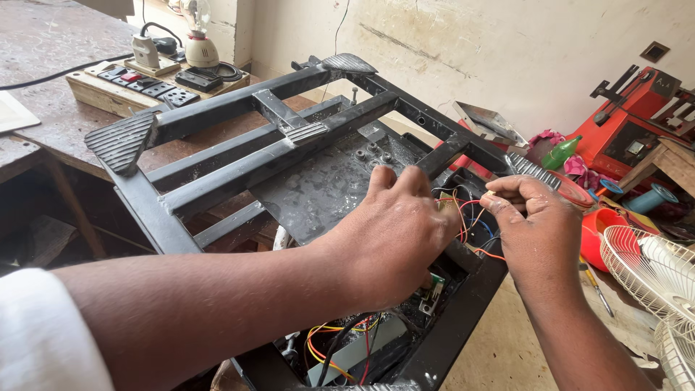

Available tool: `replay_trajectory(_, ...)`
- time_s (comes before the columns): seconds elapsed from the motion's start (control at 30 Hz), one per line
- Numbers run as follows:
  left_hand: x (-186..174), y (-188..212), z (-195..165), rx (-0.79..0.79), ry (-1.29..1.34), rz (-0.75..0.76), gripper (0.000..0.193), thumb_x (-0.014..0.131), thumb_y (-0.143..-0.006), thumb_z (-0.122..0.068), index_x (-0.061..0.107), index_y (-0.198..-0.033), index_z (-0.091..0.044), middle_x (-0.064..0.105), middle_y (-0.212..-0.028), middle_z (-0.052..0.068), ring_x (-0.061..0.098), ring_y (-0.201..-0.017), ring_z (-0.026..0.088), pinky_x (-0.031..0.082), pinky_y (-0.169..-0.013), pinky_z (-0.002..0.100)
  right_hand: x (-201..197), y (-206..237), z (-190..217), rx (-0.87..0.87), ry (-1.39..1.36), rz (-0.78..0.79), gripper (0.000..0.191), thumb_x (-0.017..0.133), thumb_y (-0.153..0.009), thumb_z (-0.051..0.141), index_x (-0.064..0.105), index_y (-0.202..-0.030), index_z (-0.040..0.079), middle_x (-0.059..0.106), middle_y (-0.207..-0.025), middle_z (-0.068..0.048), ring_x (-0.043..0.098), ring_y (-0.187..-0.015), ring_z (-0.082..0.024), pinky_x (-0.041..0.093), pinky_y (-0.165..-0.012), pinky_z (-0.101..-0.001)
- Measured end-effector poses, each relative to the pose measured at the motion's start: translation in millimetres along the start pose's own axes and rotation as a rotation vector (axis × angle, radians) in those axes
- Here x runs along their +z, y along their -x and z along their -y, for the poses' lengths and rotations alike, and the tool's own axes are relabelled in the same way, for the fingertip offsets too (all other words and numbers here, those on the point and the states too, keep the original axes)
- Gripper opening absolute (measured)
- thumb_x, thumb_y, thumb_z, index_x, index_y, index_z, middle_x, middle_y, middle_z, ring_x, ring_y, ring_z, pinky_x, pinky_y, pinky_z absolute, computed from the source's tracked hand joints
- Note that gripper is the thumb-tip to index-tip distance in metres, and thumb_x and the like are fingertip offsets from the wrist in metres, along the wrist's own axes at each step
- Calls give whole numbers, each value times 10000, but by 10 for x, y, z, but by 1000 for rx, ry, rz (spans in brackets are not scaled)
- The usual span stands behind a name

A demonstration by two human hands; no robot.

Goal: The person works on the internal wiring of a disassembled electronic device, likely a ceiling fan. They connect and disconnect various colored wires to a green circuit board, using their hands to manipulate the components within the black plastic frame.

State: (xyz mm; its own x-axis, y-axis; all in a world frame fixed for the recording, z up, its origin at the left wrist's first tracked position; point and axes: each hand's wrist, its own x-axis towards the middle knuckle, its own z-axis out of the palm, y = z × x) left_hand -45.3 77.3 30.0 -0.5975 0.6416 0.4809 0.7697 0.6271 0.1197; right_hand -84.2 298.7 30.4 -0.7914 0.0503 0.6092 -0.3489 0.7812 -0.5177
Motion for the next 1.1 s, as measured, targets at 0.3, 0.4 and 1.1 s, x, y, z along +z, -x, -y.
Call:
replay_trajectory(0.3, 208, -370, -31, 14, -82, 16, 729, 727, -680, -76, 506, -1369, 13, 677, -1066, 181, 545, -1180, 365, 347, -1050, 599, -37, -4, 24, 14, 25, 5, 111, 720, -918, 63, 745, -1025, 50, 746, -840, -39, 677, -760, -87, 537, -701, -269)
replay_trajectory(0.4, 242, -382, -41, 27, -71, 75, 568, 667, -747, -59, 534, -1294, 17, 684, -1021, 175, 582, -1142, 368, 371, -1029, 573, -38, -7, 23, 14, 4, 10, 115, 711, -913, 60, 745, -1023, 52, 757, -848, -34, 693, -768, -84, 542, -705, -267)
replay_trajectory(1.1, 230, -512, 128, 325, -82, 220, 352, 607, -870, -16, 560, -1217, 12, 726, -922, 151, 733, -960, 327, 581, -760, 444, -45, -12, 30, 39, 18, 14, 128, 701, -916, 87, 750, -1030, 54, 756, -868, -49, 702, -777, -110, 548, -701, -281)
